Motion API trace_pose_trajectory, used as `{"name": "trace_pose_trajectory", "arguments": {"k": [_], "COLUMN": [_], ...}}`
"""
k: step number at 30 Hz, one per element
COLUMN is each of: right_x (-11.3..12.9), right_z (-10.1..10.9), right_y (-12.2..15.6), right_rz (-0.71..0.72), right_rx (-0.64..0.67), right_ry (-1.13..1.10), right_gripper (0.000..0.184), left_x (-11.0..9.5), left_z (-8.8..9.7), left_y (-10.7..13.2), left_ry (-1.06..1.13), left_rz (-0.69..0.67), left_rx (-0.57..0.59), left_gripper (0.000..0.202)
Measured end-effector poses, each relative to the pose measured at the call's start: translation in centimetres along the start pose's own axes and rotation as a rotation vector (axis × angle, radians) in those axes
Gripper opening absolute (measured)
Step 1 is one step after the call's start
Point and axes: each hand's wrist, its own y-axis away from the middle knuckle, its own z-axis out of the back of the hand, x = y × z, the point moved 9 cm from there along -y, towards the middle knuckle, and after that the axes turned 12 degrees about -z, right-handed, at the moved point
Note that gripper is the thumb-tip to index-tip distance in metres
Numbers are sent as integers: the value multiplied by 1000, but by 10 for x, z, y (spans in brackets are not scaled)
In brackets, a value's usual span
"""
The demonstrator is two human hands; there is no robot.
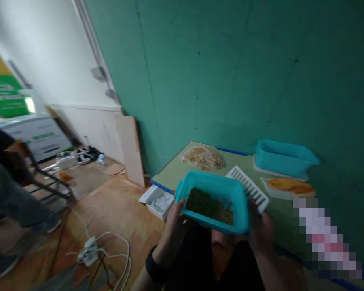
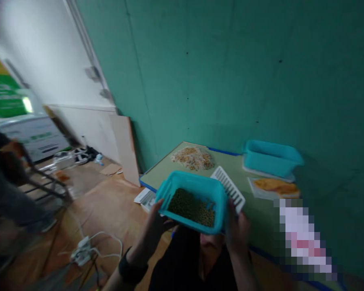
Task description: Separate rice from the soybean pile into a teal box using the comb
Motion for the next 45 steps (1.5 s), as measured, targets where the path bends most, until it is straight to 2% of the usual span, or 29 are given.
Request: {"name": "trace_pose_trajectory", "arguments": {"k": [2,5,10,14,17,19,23,25,30,35,39,45], "right_x": [-1,2,9,11,28,39,54,60,61,55,54,55], "right_z": [5,25,61,69,69,59,15,2,-2,0,2,3], "right_y": [-6,-22,-41,-36,-22,-10,13,22,28,26,23,25], "right_rz": [-94,-108,-32,-42,45,118,164,179,182,101,55,-26], "right_rx": [-4,-62,-162,-189,-252,-175,260,344,327,347,347,330], "right_ry": [-101,-75,250,595,709,600,126,-8,-106,-208,-262,-261], "right_gripper": [74,72,57,53,50,48,42,38,31,34,36,41], "left_x": [4,2,-9,-9,-13,-14,-5,-3,-6,-7,-8,-8], "left_z": [7,10,21,27,23,20,18,16,14,13,13,21], "left_y": [-4,-8,-8,-5,-3,-2,-5,-7,-9,-5,-4,-5], "left_ry": [-49,-79,-64,-77,-75,-74,-50,-44,-74,-117,-156,-161], "left_rz": [41,60,44,113,96,90,176,190,136,110,60,113], "left_rx": [-73,-125,-167,-162,-129,-108,-85,-68,-60,-54,-27,-79], "left_gripper": [42,37,35,32,25,25,31,32,39,47,44,40]}}
